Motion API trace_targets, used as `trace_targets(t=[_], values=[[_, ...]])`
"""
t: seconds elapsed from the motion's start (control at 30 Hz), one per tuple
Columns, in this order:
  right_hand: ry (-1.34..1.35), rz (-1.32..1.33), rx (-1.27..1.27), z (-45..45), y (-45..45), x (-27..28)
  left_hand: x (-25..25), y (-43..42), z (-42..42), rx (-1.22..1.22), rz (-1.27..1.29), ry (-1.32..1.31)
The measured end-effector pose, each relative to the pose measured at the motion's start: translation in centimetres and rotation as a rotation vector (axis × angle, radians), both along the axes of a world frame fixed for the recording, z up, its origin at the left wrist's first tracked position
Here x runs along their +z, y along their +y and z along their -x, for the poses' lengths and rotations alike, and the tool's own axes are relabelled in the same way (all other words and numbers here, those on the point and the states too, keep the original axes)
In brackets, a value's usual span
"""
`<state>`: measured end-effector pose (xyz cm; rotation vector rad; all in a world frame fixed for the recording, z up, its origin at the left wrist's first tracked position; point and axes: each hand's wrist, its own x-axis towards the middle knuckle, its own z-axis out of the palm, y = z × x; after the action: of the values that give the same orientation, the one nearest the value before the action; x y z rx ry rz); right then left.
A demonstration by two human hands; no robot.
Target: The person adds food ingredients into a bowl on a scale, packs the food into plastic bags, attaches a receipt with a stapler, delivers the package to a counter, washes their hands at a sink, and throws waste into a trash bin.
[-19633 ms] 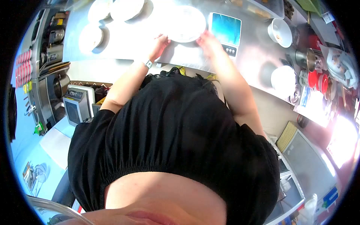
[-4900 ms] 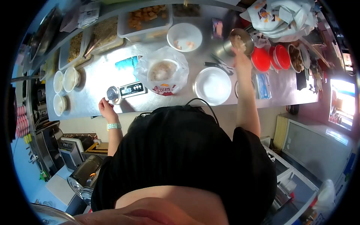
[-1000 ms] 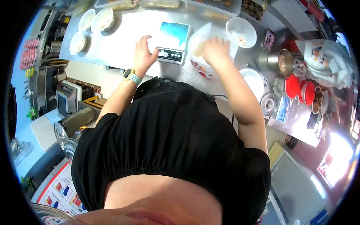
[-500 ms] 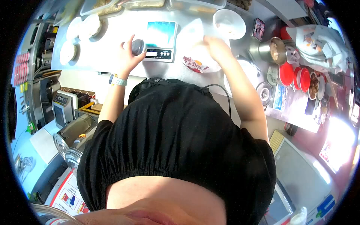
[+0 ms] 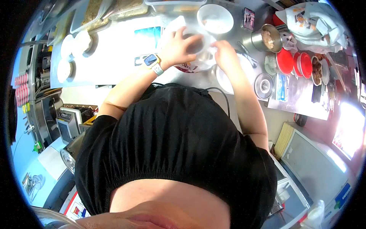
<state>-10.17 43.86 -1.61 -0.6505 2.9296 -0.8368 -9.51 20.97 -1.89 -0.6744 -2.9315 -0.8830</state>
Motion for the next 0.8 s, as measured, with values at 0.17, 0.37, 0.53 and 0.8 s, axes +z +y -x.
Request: trace_targets(t=[0.17,0.37,0.53,0.8], values=[[-0.164,0.03,-0.125,-2.3,-0.8,-0.3,-0.2,0.1,-1.7,0.076,0.233,0.183],[-0.161,0.711,-0.309,-0.3,-1.7,0.6,1.0,-3.0,1.1,0.399,0.137,0.225],[-0.044,0.705,-0.092,0.5,-1.0,2.6,-1.1,-5.8,2.4,0.403,-0.121,0.129],[0.385,0.231,-0.063,10.4,-5.0,13.1,-1.0,-6.7,0.9,0.252,-0.3,0.109]])
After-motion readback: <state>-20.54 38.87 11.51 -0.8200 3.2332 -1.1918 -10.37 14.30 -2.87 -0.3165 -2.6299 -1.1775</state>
